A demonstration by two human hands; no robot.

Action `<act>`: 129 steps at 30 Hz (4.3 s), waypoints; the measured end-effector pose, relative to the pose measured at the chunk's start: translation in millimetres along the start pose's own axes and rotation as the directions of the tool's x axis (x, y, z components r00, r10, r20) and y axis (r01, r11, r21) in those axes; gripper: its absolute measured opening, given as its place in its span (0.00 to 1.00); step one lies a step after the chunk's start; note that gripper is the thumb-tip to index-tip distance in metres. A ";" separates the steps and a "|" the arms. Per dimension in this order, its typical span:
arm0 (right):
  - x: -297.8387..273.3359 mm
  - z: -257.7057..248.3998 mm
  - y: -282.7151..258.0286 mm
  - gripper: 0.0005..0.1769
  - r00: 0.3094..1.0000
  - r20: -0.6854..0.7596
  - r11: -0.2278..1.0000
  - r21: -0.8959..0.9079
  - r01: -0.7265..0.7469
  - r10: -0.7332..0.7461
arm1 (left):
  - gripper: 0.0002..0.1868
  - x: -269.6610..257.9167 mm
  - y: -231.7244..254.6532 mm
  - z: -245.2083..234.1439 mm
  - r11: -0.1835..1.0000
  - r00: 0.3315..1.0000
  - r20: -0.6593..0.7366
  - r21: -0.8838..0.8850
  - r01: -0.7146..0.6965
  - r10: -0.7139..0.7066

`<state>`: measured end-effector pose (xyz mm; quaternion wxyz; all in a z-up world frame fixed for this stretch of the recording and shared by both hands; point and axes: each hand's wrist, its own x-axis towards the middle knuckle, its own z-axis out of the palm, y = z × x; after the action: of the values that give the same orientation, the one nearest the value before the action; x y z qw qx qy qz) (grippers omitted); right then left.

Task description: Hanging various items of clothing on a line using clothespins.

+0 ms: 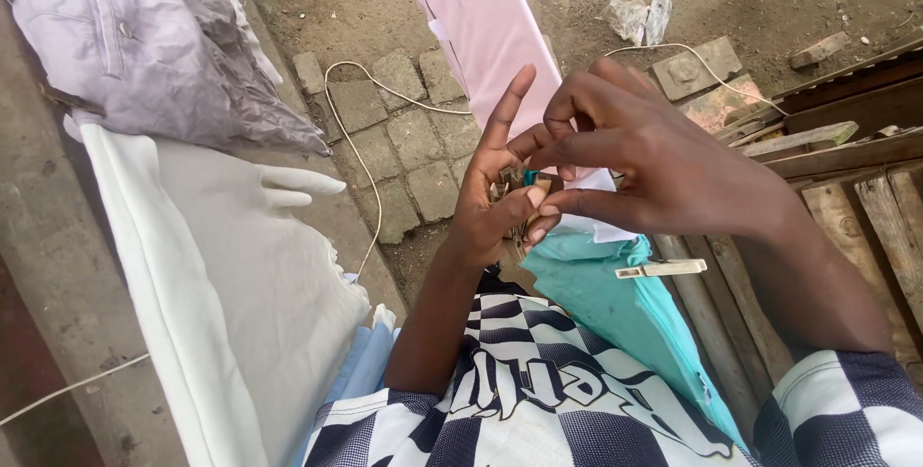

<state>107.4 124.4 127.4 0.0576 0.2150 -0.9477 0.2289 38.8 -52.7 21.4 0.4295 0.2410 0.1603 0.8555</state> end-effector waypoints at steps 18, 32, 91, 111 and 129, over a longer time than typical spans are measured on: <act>-27.2 -25.1 -2.5 0.21 0.915 -0.186 0.934 0.065 -0.352 0.358 | 0.37 54.3 -18.5 17.2 0.998 0.998 -0.011 0.033 0.054 -0.054; 11.5 -40.6 -25.2 0.09 0.362 -0.357 0.501 0.720 -0.480 0.861 | 0.13 111.2 47.8 -41.0 0.958 0.958 0.164 0.208 0.199 -0.235; 287.6 101.0 274.4 0.21 0.792 -0.489 0.841 -0.191 -0.507 0.366 | 0.13 263.1 147.7 -342.3 0.809 0.953 -0.265 0.586 0.036 0.149; 323.3 35.0 214.1 0.20 0.951 -0.176 0.959 0.080 0.273 -0.256 | 0.27 226.1 176.7 -218.7 0.981 0.731 -0.659 0.063 -0.183 0.178; 374.9 -36.5 378.9 0.29 0.773 -0.557 0.948 0.098 -0.304 0.305 | 0.35 385.1 213.0 -308.1 -0.193 0.726 0.075 0.978 0.081 0.684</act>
<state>-394.4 302.4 82.6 0.2972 -0.0184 -0.9096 0.2898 -468.9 115.8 -26.8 -0.1919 0.2682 0.7649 0.5534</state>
